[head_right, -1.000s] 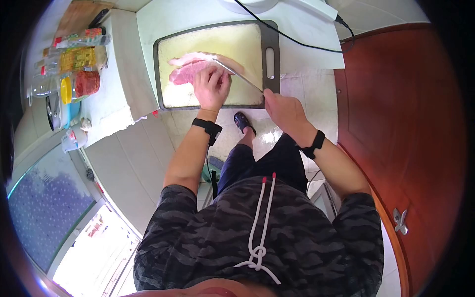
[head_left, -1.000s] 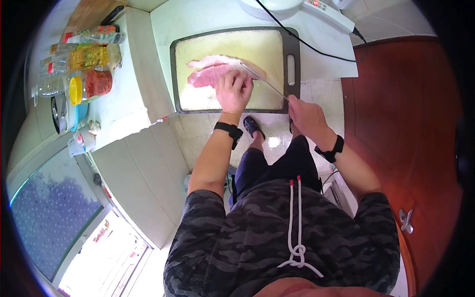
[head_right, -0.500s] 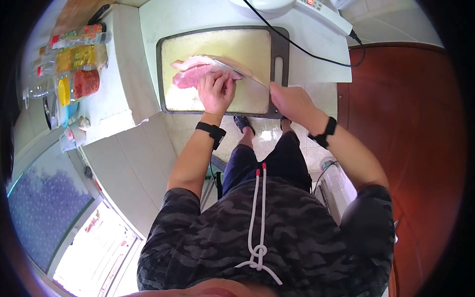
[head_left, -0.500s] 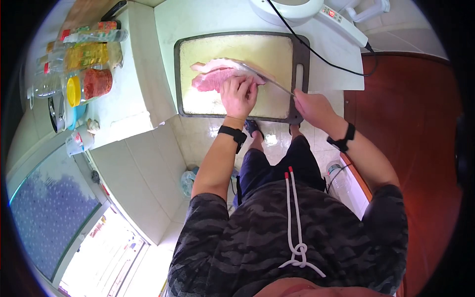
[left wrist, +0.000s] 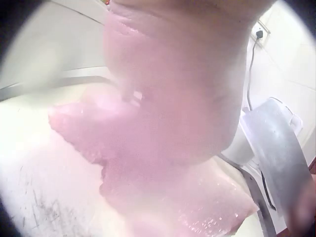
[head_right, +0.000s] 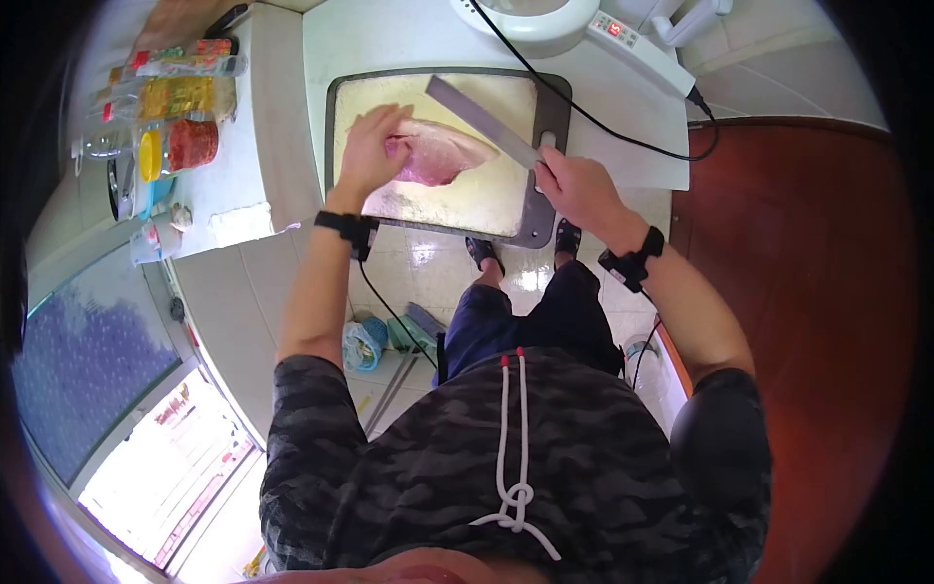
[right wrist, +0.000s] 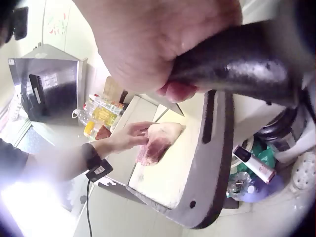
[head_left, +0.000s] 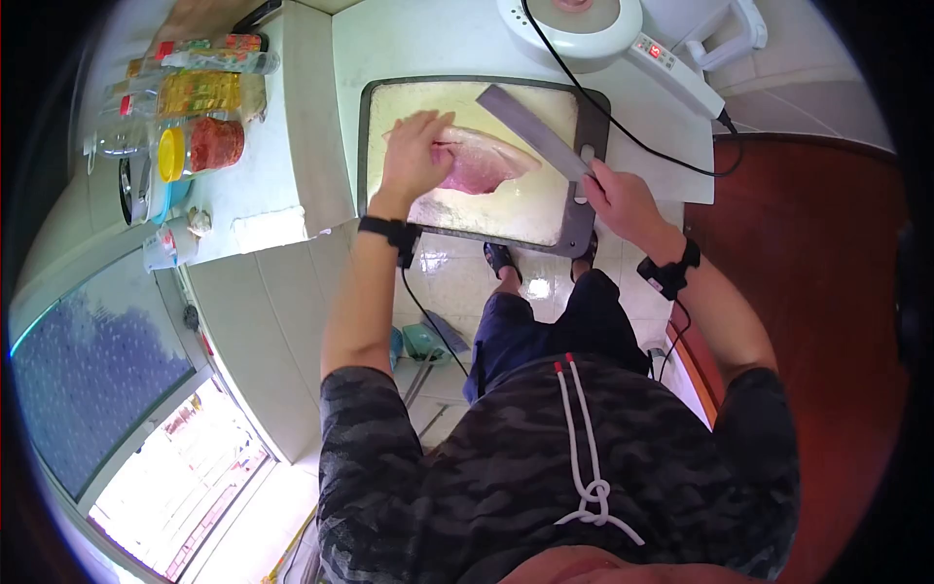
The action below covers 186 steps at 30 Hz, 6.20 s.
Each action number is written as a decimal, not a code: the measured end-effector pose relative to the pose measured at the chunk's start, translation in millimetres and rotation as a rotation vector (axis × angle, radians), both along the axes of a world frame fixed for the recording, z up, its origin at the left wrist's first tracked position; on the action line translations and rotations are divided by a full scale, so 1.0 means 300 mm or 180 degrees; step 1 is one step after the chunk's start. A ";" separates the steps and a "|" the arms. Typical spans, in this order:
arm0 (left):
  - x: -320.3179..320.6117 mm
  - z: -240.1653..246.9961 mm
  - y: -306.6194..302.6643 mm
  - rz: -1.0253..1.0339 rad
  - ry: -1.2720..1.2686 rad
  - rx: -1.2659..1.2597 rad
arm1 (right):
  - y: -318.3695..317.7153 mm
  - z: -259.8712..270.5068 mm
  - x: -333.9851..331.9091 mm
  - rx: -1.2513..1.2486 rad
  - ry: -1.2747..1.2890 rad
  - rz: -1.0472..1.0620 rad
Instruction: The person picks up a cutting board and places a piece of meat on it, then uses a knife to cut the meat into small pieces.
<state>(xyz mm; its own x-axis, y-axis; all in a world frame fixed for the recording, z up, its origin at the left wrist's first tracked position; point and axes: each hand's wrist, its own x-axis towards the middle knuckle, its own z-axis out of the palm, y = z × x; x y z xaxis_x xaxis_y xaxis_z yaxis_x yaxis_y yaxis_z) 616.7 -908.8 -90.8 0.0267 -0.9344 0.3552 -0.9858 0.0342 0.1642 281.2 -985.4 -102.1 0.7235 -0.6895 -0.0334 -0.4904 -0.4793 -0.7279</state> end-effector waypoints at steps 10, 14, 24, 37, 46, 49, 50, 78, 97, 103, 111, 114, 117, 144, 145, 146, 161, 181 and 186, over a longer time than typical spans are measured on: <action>0.015 0.048 0.045 0.0787 0.1740 0.3020 | 0.099 0.027 -0.244 0.0613 -0.0023 -0.0469; -0.017 0.052 0.168 0.1714 0.4904 0.2730 | 0.099 0.023 -0.291 0.0430 -0.0173 -0.0444; -0.425 -0.076 0.195 0.2644 0.5352 0.0923 | 0.080 0.063 -0.203 0.0206 -0.0245 -0.0474; -0.093 -0.224 0.127 0.2617 0.2988 0.0278 | 0.139 0.123 0.312 -0.0877 0.0574 0.0444; -0.064 -0.235 0.137 0.2325 0.3571 0.0742 | 0.191 0.152 0.439 -0.1160 0.1057 0.0266; -0.076 -0.170 0.137 0.2510 0.3437 0.0496 | 0.212 0.176 0.494 -0.1221 0.1231 0.0266; -0.062 -0.181 0.132 0.2360 0.3449 0.0531 | 0.217 0.184 0.514 -0.1143 0.1461 0.0240; 0.016 -0.208 0.117 0.1769 0.3629 0.0516 | 0.238 0.176 0.702 -0.1293 0.1174 0.0297; -0.047 -0.218 0.202 0.2042 0.3392 0.0416 | 0.049 0.032 0.691 -0.0041 -0.0134 -0.0771; -0.068 -0.174 0.225 0.2012 0.3085 0.0440 | 0.117 0.096 0.438 -0.1261 0.1122 0.0442; -0.227 -0.123 0.198 0.2328 0.3358 0.0784 | 0.154 0.123 0.359 -0.1415 0.1317 0.0731; -0.265 -0.155 0.179 0.2408 0.3485 0.0598 | 0.159 0.130 0.344 -0.1443 0.1312 0.0795; -0.280 -0.167 0.173 0.2589 0.3637 0.0442 | 0.173 0.168 0.349 -0.1436 0.1369 0.0861; -0.265 -0.166 0.201 0.2308 0.3695 0.0508 | 0.127 0.106 0.433 -0.1255 0.1602 0.0754; -0.270 -0.168 0.203 0.2272 0.3606 0.0521 | 0.134 0.106 0.417 -0.1458 0.1743 0.0872; -0.274 -0.171 0.203 0.2268 0.3603 0.0531 | 0.141 0.111 0.404 -0.1450 0.1745 0.0865; -0.277 -0.204 0.203 0.2285 0.3499 0.0427 | 0.075 0.037 0.703 -0.0626 0.0943 0.0320; -0.374 -0.155 0.180 0.2704 0.3580 0.0718 | 0.077 0.100 0.279 -0.1348 0.1075 0.1060; -0.383 -0.172 0.180 0.2741 0.3523 0.0485 | 0.067 0.122 0.255 -0.1355 0.1385 0.1219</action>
<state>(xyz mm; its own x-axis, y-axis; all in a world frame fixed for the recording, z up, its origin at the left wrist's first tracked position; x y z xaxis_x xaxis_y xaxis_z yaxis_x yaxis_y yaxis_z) 501.7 -854.7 -142.5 0.7959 -0.5094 -0.3271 -0.0488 -0.5925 0.8041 357.7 -965.1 -65.6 0.8994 -0.4073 -0.1586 -0.4341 -0.8744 -0.2165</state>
